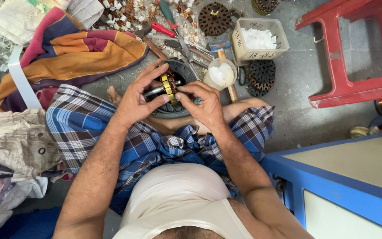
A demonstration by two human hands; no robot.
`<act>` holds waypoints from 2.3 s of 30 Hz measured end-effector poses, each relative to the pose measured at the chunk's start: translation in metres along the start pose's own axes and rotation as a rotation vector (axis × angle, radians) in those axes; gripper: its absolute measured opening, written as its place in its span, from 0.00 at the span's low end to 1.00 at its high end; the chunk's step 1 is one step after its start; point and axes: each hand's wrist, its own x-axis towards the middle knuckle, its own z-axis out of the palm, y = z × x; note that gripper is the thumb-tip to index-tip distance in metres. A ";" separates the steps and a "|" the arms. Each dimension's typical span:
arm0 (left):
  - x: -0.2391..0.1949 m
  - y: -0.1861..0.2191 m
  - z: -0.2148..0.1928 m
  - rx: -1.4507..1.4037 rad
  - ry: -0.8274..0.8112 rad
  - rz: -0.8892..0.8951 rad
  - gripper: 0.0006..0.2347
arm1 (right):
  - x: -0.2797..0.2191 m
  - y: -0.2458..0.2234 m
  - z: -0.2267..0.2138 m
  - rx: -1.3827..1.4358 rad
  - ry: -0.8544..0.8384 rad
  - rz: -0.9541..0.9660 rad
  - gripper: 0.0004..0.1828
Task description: The person repairs a fan motor by hand, wrapping small pieces of paper around copper wire coils and using a screwdriver to arrange the wires inside the motor casing.
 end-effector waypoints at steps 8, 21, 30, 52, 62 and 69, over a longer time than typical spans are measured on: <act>0.001 -0.002 0.000 -0.093 0.008 -0.019 0.30 | -0.006 -0.002 0.014 -0.038 0.106 -0.015 0.04; 0.003 -0.005 0.003 -0.084 0.050 -0.060 0.31 | 0.009 0.009 0.003 0.033 -0.053 0.163 0.05; 0.003 -0.007 0.000 -0.085 -0.002 -0.044 0.31 | 0.015 0.015 -0.007 0.223 -0.177 0.267 0.13; 0.005 -0.009 0.001 -0.164 0.034 -0.072 0.23 | 0.023 0.025 0.003 0.244 -0.138 0.367 0.14; -0.008 -0.039 0.006 -0.214 0.302 -0.008 0.17 | 0.029 0.115 -0.076 -0.444 0.062 0.258 0.12; -0.009 -0.039 0.000 -0.304 0.574 -0.078 0.13 | 0.069 0.197 -0.042 -0.901 -0.430 0.393 0.11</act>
